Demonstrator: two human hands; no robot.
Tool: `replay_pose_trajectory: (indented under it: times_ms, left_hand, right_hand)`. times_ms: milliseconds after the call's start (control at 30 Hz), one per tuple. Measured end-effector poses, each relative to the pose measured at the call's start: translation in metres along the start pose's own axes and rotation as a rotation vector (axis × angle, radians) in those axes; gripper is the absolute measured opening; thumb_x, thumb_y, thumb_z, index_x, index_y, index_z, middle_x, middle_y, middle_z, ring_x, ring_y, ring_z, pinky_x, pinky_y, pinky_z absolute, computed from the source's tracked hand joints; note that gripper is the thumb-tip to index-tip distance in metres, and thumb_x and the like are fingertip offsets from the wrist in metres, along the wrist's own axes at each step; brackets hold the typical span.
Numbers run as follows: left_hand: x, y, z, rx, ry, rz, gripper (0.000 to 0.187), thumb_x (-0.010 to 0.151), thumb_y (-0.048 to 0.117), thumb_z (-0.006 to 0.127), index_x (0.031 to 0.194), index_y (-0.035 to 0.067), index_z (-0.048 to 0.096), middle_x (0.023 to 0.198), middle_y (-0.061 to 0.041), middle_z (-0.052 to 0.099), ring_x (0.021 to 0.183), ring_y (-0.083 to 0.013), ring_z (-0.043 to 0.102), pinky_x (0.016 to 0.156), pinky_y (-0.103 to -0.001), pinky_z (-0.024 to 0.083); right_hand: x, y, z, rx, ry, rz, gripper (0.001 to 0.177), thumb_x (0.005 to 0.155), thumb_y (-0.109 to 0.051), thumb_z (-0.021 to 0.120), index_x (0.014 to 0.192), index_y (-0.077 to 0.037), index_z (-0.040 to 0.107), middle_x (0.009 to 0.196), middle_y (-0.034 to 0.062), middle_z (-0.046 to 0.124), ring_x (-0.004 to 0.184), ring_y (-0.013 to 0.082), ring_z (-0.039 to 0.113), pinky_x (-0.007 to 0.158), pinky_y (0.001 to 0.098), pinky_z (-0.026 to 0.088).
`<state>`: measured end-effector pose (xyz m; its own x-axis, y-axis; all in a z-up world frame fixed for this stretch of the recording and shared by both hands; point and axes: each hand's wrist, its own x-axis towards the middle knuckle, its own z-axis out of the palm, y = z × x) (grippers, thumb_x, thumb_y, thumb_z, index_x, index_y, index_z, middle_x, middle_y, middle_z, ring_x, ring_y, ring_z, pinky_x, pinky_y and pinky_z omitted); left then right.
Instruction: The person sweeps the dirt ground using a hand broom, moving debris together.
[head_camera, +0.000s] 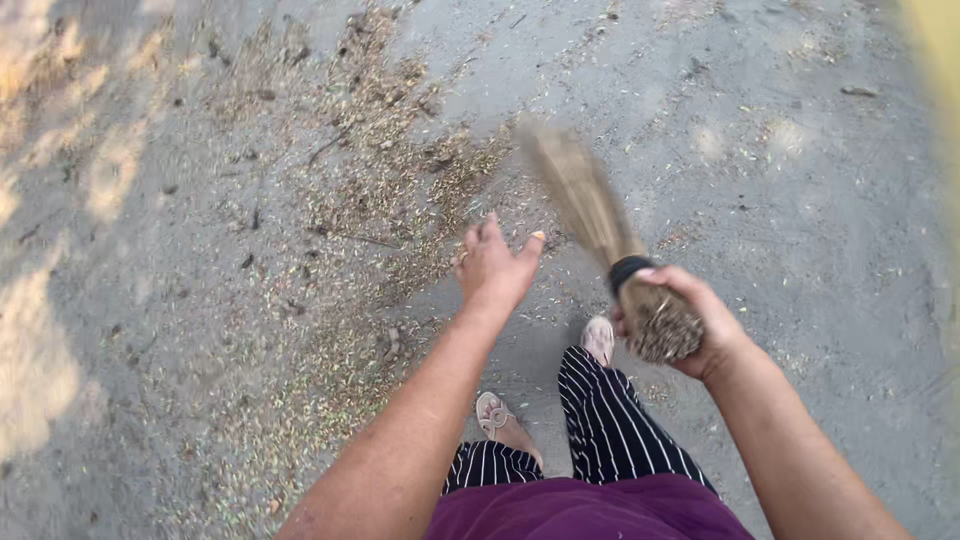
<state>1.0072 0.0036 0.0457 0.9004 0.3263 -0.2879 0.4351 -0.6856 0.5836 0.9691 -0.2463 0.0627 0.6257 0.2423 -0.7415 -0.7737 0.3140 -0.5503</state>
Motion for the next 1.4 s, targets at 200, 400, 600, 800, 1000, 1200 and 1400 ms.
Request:
replay_pose_trajectory:
  times_ms: [200,400,600,800,1000,1200,1400]
  left_hand:
    - [0.011,0.005,0.006,-0.234,-0.010,0.028,0.099,0.085,0.052,0.070,0.158,0.001,0.025,0.157,-0.029,0.033,0.144,-0.0425,0.037,0.116,-0.046,0.035]
    - [0.028,-0.017,-0.022,-0.136,0.196,-0.164,0.094,0.088,0.049,0.072,0.157,0.001,0.029,0.154,-0.028,0.040,0.144,-0.0420,0.040,0.118,-0.046,0.035]
    - [0.065,0.019,-0.015,-0.116,0.176,-0.286,0.090,0.087,0.049,0.070,0.157,0.008,0.032,0.154,-0.023,0.042,0.142,-0.0399,0.043,0.115,-0.047,0.037]
    - [0.095,0.071,0.014,-0.218,0.085,-0.150,0.088,0.085,0.046,0.070,0.157,0.012,0.034,0.155,-0.023,0.040,0.140,-0.0400,0.045,0.115,-0.044,0.039]
    - [0.126,0.082,0.022,-0.230,0.033,-0.125,0.087,0.087,0.047,0.070,0.158,0.013,0.033,0.157,-0.025,0.036,0.143,-0.0405,0.040,0.117,-0.045,0.035]
    - [0.164,0.056,-0.001,-0.245,0.027,-0.170,0.087,0.087,0.048,0.071,0.158,0.014,0.033,0.158,-0.026,0.033,0.145,-0.0411,0.038,0.117,-0.045,0.034]
    - [0.190,0.011,-0.047,-0.185,0.056,-0.259,0.086,0.087,0.051,0.068,0.156,0.013,0.036,0.156,-0.022,0.039,0.142,-0.0394,0.044,0.115,-0.049,0.037]
  right_hand:
    - [0.102,-0.023,-0.033,0.187,0.099,-0.049,0.027,0.092,-0.040,0.061,0.109,-0.018,0.060,0.095,0.0065,0.066,0.083,0.0256,0.069,0.074,0.0465,0.059]
    - [0.116,0.053,0.032,-0.126,-0.071,0.447,0.030,0.083,-0.037,0.068,0.100,-0.013,0.066,0.085,0.0105,0.068,0.073,0.0297,0.068,0.069,0.0510,0.058]
    - [0.120,-0.022,0.059,-0.220,-0.368,0.578,0.044,0.080,-0.042,0.069,0.106,-0.007,0.064,0.082,0.0163,0.070,0.066,0.0286,0.069,0.060,0.0411,0.059]
    - [0.105,-0.148,0.001,0.000,-0.535,0.421,0.058,0.077,-0.041,0.069,0.118,0.001,0.059,0.086,0.0162,0.071,0.063,0.0220,0.070,0.049,0.0323,0.058]
    - [0.116,-0.198,-0.006,-0.281,-0.112,0.123,0.048,0.081,-0.039,0.063,0.108,0.002,0.064,0.085,0.0155,0.072,0.068,0.0260,0.071,0.057,0.0395,0.060]
    - [0.187,-0.191,0.029,-0.050,0.061,0.028,0.024,0.089,-0.034,0.066,0.103,-0.015,0.061,0.084,0.0068,0.066,0.072,0.0256,0.067,0.065,0.0458,0.058]
    - [0.200,-0.086,0.098,-0.233,0.004,0.342,0.025,0.080,-0.038,0.065,0.096,-0.019,0.064,0.079,0.0086,0.067,0.069,0.0285,0.066,0.061,0.0488,0.053]
